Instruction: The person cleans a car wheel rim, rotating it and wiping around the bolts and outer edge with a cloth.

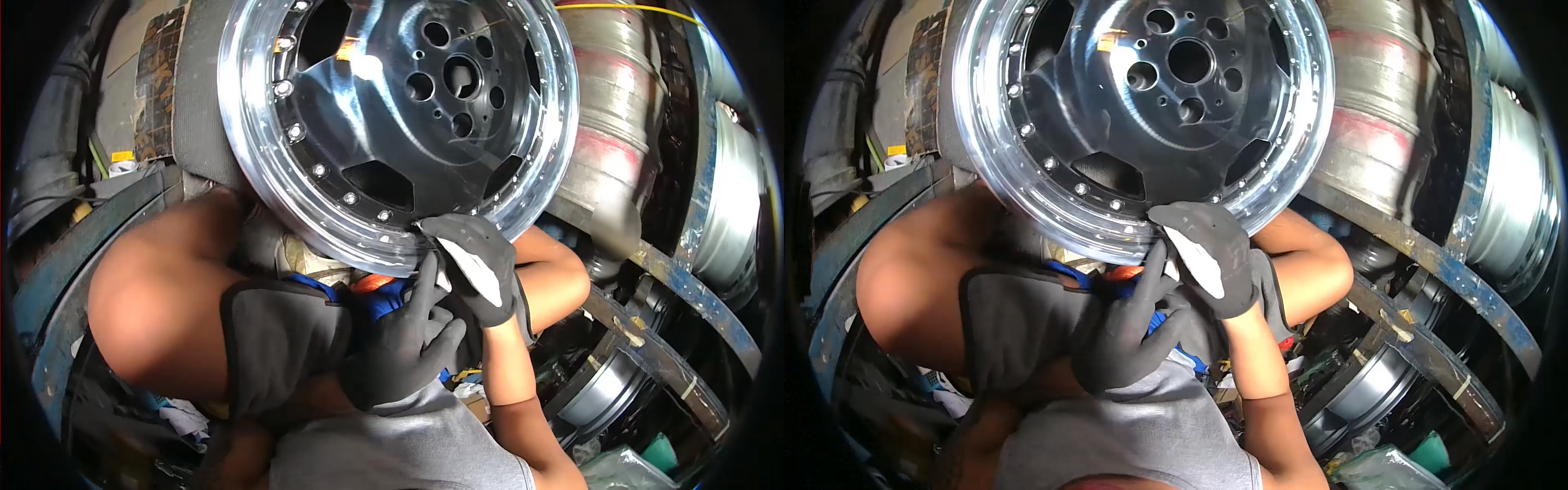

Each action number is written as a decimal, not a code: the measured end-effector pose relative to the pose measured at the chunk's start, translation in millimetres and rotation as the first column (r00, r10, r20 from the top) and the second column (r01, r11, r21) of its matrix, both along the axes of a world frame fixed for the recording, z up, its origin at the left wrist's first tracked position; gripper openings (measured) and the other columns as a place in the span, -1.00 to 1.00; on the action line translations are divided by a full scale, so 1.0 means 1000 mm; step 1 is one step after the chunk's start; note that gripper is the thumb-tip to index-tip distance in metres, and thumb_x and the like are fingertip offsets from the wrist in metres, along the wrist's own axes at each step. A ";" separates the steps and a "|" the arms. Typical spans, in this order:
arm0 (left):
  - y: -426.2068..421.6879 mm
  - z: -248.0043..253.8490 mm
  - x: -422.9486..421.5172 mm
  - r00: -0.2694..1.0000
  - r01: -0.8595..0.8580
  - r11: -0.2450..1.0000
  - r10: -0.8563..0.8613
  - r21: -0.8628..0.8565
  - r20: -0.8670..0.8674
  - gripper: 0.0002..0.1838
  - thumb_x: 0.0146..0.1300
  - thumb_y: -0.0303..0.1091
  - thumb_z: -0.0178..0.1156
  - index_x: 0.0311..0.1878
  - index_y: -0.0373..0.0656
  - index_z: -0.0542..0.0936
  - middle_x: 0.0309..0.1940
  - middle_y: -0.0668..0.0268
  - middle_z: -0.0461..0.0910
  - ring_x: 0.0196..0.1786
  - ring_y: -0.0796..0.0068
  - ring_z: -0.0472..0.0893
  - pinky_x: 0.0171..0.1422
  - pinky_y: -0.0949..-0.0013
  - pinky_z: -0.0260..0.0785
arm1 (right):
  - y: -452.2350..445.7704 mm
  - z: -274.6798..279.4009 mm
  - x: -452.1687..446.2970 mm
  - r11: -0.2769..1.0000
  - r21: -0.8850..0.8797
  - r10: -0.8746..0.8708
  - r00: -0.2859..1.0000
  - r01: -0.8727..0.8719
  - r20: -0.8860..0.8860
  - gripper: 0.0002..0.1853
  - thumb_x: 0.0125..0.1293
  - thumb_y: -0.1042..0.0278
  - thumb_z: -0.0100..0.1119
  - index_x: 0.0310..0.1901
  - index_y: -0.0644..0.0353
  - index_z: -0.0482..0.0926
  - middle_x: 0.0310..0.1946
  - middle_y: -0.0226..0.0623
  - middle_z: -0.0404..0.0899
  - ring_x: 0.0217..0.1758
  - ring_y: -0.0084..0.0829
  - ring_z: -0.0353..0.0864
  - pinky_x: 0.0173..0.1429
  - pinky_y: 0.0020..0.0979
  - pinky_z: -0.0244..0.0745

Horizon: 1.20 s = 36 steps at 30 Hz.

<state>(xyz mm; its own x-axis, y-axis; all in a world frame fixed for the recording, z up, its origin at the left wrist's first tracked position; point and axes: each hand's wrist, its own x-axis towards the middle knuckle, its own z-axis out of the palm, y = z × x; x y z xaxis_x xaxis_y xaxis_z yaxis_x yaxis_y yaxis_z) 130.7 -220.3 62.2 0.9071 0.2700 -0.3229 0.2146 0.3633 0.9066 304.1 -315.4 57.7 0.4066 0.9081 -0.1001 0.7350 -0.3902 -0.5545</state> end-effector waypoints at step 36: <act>-0.005 -0.006 0.003 0.962 0.088 0.908 -0.184 0.409 0.201 -0.20 0.40 -0.40 0.36 0.50 -0.74 0.23 -0.11 -0.09 0.66 -0.19 0.23 0.69 0.06 0.19 0.60 | -0.009 -0.005 -0.009 0.997 0.052 -0.060 0.997 0.063 -0.055 -0.50 0.13 0.53 0.35 0.17 0.09 0.73 0.04 -0.19 0.78 0.09 -0.05 0.77 0.14 -0.09 0.65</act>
